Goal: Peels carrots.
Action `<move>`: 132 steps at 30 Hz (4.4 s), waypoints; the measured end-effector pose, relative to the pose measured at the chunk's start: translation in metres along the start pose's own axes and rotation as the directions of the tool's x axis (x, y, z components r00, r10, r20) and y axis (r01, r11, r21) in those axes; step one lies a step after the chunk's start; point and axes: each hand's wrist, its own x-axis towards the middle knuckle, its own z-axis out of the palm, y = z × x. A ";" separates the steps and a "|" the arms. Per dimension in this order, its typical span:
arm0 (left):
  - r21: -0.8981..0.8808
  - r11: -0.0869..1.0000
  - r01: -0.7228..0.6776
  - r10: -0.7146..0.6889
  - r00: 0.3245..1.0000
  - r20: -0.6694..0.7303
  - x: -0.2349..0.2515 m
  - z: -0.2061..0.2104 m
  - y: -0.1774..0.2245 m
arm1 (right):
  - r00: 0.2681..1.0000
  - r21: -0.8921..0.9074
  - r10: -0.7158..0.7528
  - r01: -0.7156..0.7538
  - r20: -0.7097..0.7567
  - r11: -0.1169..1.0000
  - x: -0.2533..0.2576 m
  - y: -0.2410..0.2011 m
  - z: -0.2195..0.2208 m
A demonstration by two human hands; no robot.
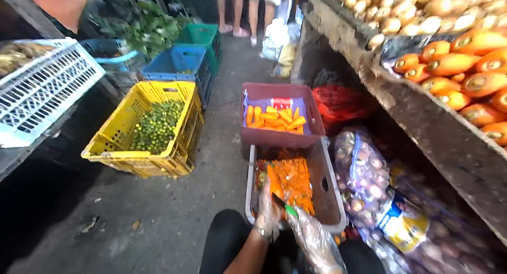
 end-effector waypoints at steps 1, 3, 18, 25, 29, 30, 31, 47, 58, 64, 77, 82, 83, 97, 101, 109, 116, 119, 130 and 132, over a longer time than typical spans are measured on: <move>0.002 1.000 -0.026 0.026 1.000 0.014 0.000 0.000 -0.001 | 1.000 0.003 -0.017 0.017 -0.007 1.000 0.001 -0.001 -0.001; 0.033 0.998 -0.045 0.045 0.999 0.015 0.004 0.000 -0.003 | 0.998 0.003 -0.054 0.055 -0.040 0.999 0.007 0.002 0.002; -0.087 0.982 0.167 -0.163 0.985 0.057 -0.005 0.003 0.004 | 0.982 0.283 0.003 0.051 -0.187 0.958 0.016 0.036 -0.012; -0.155 0.970 0.188 -0.175 0.980 0.091 0.006 -0.001 0.003 | 0.960 0.051 -0.148 0.164 -0.237 0.985 -0.008 0.027 0.010; -0.133 0.971 0.199 -0.181 0.974 0.133 0.002 -0.004 0.005 | 0.965 -0.004 -0.160 0.163 -0.206 0.987 -0.003 0.024 0.009; -0.128 0.973 0.192 -0.173 0.974 0.143 0.001 -0.005 0.005 | 0.962 -0.018 -0.170 0.170 -0.213 0.985 -0.002 0.023 0.008; -0.124 0.976 0.178 -0.158 0.975 0.154 0.001 -0.005 0.004 | 0.963 -0.029 -0.166 0.163 -0.214 0.986 0.001 0.021 0.006; 0.060 0.975 0.214 -0.220 0.966 0.134 0.002 -0.004 -0.001 | 0.996 0.093 -0.063 0.058 0.057 0.994 0.010 0.041 -0.021; 0.057 0.962 0.268 -0.269 0.963 0.016 0.006 -0.004 -0.004 | 0.981 0.029 0.047 -0.053 0.188 0.998 0.070 0.039 -0.020; 0.055 0.938 0.342 -0.346 0.929 0.130 -0.002 -0.005 -0.005 | 0.968 0.047 0.223 -0.229 0.116 0.972 0.109 0.071 -0.023; 0.068 0.910 0.409 -0.414 0.902 0.124 0.003 0.002 0.001 | 0.986 0.007 -0.008 0.007 0.168 1.000 0.060 0.055 -0.044; 0.156 0.924 0.350 -0.369 0.922 0.115 0.003 -0.002 -0.003 | 0.986 -0.002 0.103 -0.103 0.133 0.995 0.087 0.057 -0.042; 0.198 0.921 0.336 -0.362 0.925 0.114 0.002 -0.004 -0.004 | 0.981 0.018 0.160 -0.163 0.109 0.986 0.095 0.062 -0.041; 0.271 0.957 0.101 -0.097 0.995 -0.027 0.019 -0.004 -0.009 | 0.989 0.133 -0.132 0.140 -0.070 0.981 0.012 0.054 0.001; 0.279 0.959 0.043 -0.047 0.999 0.006 0.021 -0.007 -0.013 | 0.995 0.015 -0.095 0.096 -0.028 0.995 0.017 0.047 -0.001; 0.303 0.949 0.083 -0.084 0.996 -0.010 0.021 -0.009 -0.011 | 0.982 -0.009 0.141 -0.141 0.128 0.990 0.058 0.029 -0.023; 0.437 0.899 -0.022 0.000 0.999 0.050 0.024 -0.011 -0.014 | 0.980 0.065 0.183 -0.189 0.080 0.980 0.056 0.052 -0.033; 0.601 0.789 -0.126 0.087 0.992 0.093 0.027 -0.015 -0.014 | 0.983 0.060 0.079 -0.090 0.164 0.994 0.031 0.038 -0.024; 0.501 0.865 -0.029 -0.026 0.994 0.104 0.012 -0.007 -0.017 | 0.980 0.034 0.135 -0.141 0.147 0.989 0.087 0.046 -0.026; 0.421 0.906 0.045 -0.104 0.988 0.117 0.012 -0.007 -0.016 | 0.974 0.057 0.198 -0.205 0.111 0.977 0.106 0.051 -0.027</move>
